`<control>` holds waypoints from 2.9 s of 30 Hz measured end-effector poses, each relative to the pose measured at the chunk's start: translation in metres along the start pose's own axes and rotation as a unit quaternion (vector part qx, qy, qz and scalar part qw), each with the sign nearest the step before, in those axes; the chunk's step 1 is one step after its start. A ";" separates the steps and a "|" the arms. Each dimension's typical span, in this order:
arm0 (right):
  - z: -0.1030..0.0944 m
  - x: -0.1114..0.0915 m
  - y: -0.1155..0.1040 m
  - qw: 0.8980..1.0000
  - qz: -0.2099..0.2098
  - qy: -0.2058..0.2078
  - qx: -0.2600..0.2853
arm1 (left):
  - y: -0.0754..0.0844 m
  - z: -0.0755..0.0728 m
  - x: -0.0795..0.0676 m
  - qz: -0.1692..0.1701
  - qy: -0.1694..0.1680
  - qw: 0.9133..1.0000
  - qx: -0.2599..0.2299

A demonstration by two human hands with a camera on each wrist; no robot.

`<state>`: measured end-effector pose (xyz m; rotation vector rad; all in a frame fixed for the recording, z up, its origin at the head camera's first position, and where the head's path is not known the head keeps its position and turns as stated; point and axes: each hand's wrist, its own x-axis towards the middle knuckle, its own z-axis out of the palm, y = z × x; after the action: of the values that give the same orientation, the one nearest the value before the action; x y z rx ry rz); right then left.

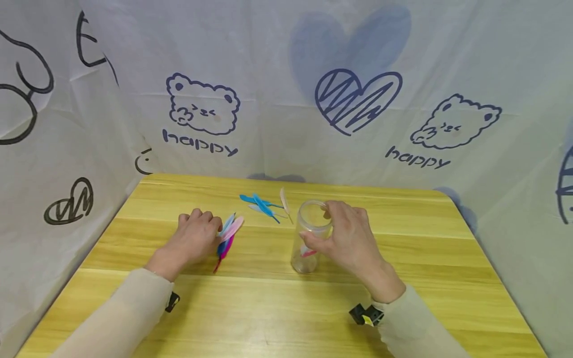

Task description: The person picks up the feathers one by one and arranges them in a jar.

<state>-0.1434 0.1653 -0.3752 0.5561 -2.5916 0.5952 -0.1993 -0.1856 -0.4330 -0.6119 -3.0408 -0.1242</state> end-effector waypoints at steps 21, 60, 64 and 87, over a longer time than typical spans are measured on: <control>0.001 -0.001 0.002 1.000 -0.001 0.000 -0.001 | -0.002 0.016 0.016 -0.014 -0.055 0.998 0.009; -0.001 -0.001 0.003 1.000 -0.003 0.005 0.000 | 0.004 0.023 0.029 0.068 0.042 0.991 0.109; 0.000 -0.001 0.003 1.000 -0.003 0.004 -0.004 | 0.003 0.021 0.030 0.089 0.094 0.986 0.105; 0.002 0.002 0.000 1.000 0.004 -0.004 -0.005 | 0.020 -0.011 0.043 0.157 0.288 0.943 0.050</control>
<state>-0.1455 0.1638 -0.3756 0.5462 -2.6044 0.5840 -0.2308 -0.1519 -0.4186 -0.8625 -2.3435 -0.1126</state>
